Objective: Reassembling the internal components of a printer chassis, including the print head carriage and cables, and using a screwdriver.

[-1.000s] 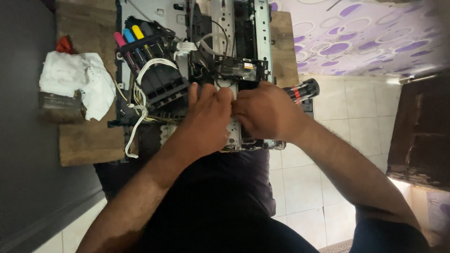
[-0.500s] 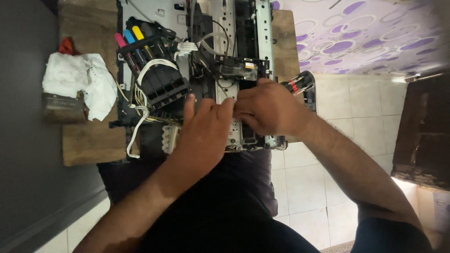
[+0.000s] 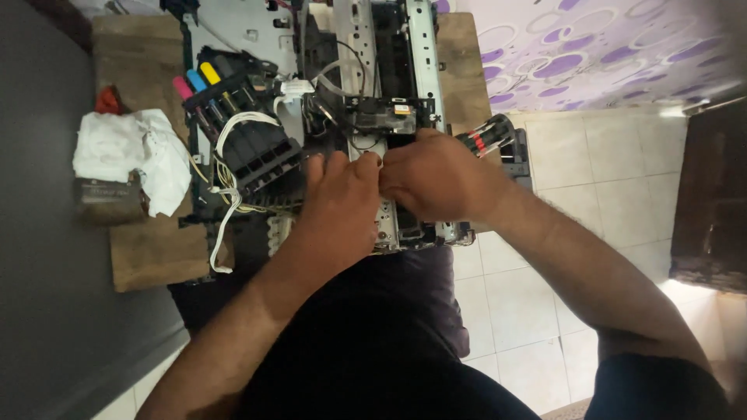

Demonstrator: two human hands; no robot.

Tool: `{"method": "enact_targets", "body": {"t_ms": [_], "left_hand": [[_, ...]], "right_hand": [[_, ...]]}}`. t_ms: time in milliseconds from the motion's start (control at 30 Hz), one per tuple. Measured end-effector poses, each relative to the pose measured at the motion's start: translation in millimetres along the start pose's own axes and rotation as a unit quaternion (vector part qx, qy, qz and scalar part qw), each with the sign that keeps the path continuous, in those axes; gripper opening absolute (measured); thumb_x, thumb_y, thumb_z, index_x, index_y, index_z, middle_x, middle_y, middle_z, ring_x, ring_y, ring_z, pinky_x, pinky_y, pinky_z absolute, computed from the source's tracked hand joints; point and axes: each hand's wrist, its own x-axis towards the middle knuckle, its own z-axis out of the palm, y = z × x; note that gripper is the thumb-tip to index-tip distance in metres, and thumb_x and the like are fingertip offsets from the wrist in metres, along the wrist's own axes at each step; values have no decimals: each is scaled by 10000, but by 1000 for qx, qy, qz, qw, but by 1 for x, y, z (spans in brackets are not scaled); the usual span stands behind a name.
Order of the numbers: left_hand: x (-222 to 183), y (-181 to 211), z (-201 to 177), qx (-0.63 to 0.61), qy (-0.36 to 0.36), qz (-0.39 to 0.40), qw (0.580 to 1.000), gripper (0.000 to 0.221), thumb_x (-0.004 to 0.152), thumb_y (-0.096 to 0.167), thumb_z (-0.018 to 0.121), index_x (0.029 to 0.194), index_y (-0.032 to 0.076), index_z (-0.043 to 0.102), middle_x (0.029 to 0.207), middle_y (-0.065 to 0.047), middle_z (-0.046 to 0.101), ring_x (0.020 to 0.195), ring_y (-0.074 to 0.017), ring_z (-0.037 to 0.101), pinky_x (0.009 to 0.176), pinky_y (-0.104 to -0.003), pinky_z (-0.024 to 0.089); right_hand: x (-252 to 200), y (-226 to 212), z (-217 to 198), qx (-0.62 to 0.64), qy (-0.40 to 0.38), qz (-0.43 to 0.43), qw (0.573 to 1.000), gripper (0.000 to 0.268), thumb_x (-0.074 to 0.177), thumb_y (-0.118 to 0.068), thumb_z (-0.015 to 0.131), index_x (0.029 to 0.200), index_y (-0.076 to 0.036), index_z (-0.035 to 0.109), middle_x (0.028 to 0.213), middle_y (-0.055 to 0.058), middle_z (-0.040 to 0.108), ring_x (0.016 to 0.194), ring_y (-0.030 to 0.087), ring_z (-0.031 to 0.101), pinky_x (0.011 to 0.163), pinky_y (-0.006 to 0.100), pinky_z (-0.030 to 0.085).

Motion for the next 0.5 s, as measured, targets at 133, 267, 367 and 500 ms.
{"method": "enact_targets", "body": {"t_ms": [133, 267, 367, 500], "left_hand": [[3, -9, 21, -7, -5, -4, 1000, 816, 624, 202, 897, 1277, -22, 461, 954, -182, 614, 982, -375, 550, 1004, -558, 306], [-5, -4, 19, 38, 30, -7, 999, 642, 644, 236, 857, 1167, -2, 570, 966, -171, 586, 1035, -382, 529, 1047, -599, 296], [-15, 3, 10, 120, 99, 16, 988, 334, 748, 235, 779, 991, 63, 627, 969, -136, 533, 1052, -347, 511, 1081, -602, 293], [-24, 7, 3, 174, 179, 55, 967, 90, 878, 153, 705, 879, 91, 639, 940, -109, 497, 980, -325, 524, 1064, -599, 313]], "right_hand": [[3, 0, -9, -20, 2, -18, 1000, 110, 906, -260, 737, 869, -156, 734, 843, 3, 698, 717, 301, 696, 708, 410, 455], [4, 1, -14, -23, -16, -36, 999, 121, 910, -272, 720, 861, -162, 710, 830, -7, 677, 731, 286, 690, 723, 400, 457], [1, 3, -11, -21, -28, -31, 999, 115, 929, -270, 708, 897, -162, 728, 866, -6, 701, 759, 273, 697, 733, 387, 458], [0, 3, -11, -5, -43, -17, 999, 101, 950, -266, 698, 951, -189, 763, 909, -16, 736, 812, 233, 715, 746, 366, 442]]}}
